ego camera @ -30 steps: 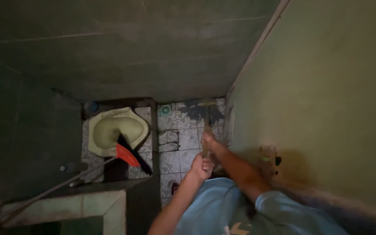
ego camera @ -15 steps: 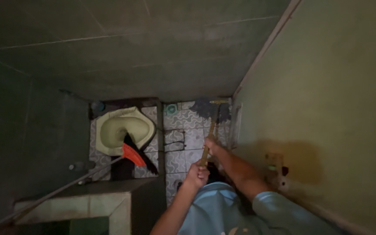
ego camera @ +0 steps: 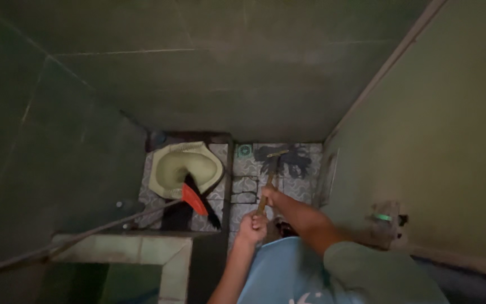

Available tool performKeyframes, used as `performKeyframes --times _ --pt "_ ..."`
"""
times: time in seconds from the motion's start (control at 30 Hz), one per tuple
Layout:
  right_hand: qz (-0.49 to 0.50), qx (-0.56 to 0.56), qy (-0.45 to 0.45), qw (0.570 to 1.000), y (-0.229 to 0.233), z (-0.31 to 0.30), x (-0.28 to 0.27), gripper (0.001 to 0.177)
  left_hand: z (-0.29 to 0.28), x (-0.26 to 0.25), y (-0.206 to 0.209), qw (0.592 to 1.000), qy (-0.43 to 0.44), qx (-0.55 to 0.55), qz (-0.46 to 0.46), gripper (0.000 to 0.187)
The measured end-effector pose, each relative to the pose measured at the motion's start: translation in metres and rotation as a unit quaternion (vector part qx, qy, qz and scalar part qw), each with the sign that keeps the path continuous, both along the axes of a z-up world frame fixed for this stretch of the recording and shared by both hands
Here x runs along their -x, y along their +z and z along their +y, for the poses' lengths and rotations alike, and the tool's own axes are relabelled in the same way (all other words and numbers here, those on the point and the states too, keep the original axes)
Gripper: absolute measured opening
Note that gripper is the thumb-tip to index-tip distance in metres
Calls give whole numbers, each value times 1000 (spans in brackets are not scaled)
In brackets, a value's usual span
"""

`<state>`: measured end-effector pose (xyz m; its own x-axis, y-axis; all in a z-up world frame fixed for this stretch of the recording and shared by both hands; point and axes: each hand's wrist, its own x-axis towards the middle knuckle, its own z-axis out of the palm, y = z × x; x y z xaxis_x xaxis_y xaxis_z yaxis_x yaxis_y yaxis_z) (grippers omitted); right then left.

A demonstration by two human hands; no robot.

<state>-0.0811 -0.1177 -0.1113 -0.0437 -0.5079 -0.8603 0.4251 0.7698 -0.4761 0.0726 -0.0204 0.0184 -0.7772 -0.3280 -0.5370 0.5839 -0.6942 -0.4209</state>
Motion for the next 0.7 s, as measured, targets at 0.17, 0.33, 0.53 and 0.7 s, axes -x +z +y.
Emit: performKeyframes --times 0.17,0.33,0.53,0.7 --pt "34 -16 20 999 -8 -4 -8 11 -4 -4 -3 998 6 -29 -49 25" --pt "6 26 -78 997 -12 11 -2 12 -8 -2 -8 999 -37 -38 -4 23" --pt "-6 -9 -150 989 -10 36 14 18 3 15 -13 993 -78 -76 35 20" --pt "16 0 -120 993 -29 56 52 23 19 60 -15 990 -137 22 -1 20"
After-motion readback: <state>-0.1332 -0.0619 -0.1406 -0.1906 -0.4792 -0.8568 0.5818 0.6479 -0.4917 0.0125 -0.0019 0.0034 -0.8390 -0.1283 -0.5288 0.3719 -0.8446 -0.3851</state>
